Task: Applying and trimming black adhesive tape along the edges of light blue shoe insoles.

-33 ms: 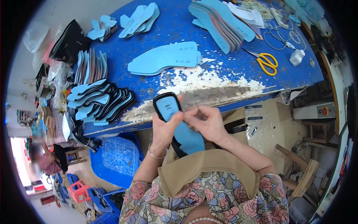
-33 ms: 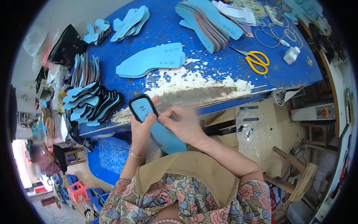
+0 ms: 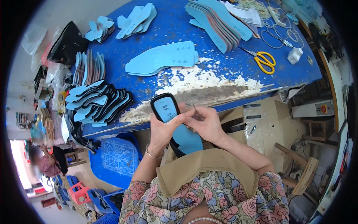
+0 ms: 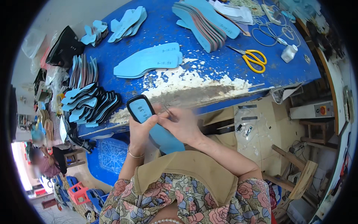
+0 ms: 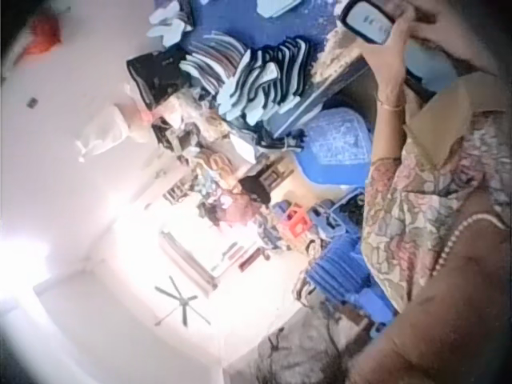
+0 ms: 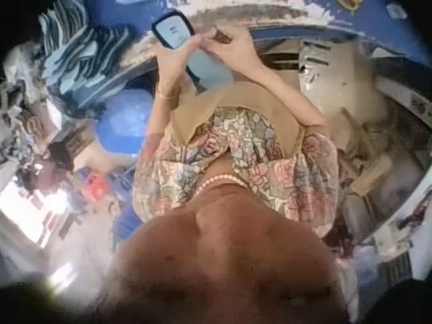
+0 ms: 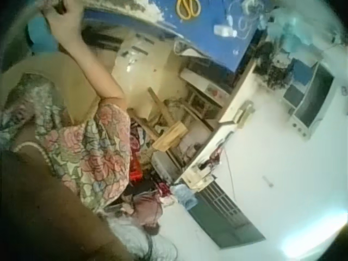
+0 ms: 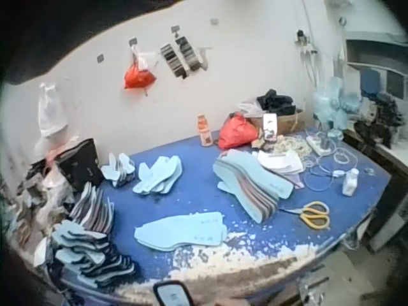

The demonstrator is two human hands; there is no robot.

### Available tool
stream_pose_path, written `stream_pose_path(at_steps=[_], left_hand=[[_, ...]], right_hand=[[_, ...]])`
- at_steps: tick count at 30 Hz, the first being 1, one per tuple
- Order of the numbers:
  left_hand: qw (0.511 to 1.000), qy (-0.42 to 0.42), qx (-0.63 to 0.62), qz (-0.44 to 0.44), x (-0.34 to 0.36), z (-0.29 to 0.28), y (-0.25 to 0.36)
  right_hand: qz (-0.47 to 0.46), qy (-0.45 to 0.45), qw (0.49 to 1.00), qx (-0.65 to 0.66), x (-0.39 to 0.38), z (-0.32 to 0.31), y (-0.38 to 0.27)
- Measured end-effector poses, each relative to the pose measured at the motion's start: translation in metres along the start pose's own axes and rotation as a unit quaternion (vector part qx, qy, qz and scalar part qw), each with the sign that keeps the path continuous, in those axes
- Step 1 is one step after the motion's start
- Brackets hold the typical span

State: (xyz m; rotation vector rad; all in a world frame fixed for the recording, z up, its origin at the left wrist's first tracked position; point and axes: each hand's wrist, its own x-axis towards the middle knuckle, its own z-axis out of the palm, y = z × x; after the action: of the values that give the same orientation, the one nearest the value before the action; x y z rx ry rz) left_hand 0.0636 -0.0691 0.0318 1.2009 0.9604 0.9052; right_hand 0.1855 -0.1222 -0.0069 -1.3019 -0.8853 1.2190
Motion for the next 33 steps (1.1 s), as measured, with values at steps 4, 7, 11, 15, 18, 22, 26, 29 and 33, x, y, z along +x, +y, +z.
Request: stream_pose_path(at_steps=[4,7,11,15,18,22,26,29,33], left_hand=[[0.997,-0.044,0.059,0.000,0.006,-0.014,-0.007],[0.999,-0.033,0.030,-0.020,0.007,-0.012,-0.010],[0.998,-0.031,0.020,-0.054,0.005,-0.009,-0.009],[0.996,-0.041,0.010,-0.081,0.005,-0.007,-0.006],[0.984,-0.142,0.064,-0.085,-0.004,-0.011,-0.018],[0.981,-0.149,-0.042,-0.121,-0.008,-0.024,-0.057],[0.980,-0.121,-0.079,-0.134,-0.018,-0.028,-0.057],[0.979,-0.046,-0.148,-0.136,-0.022,-0.025,-0.051],[0.977,-0.012,-0.142,-0.159,-0.022,-0.024,-0.054]], right_hand=[[-0.045,-0.009,0.999,0.004,-0.011,0.003,0.022],[-0.075,-0.017,0.996,-0.048,-0.017,-0.002,0.033],[-0.194,-0.030,0.970,-0.146,-0.018,-0.012,0.042],[-0.189,-0.047,0.968,-0.155,-0.020,-0.021,0.046],[-0.120,-0.060,0.982,-0.131,-0.023,-0.025,0.044],[-0.007,-0.074,0.997,-0.020,-0.020,-0.029,0.049],[0.019,-0.119,0.985,0.119,-0.018,-0.055,0.048],[0.150,-0.129,0.975,0.100,-0.027,-0.067,0.048],[0.223,-0.118,0.953,0.165,-0.040,-0.051,0.066]])
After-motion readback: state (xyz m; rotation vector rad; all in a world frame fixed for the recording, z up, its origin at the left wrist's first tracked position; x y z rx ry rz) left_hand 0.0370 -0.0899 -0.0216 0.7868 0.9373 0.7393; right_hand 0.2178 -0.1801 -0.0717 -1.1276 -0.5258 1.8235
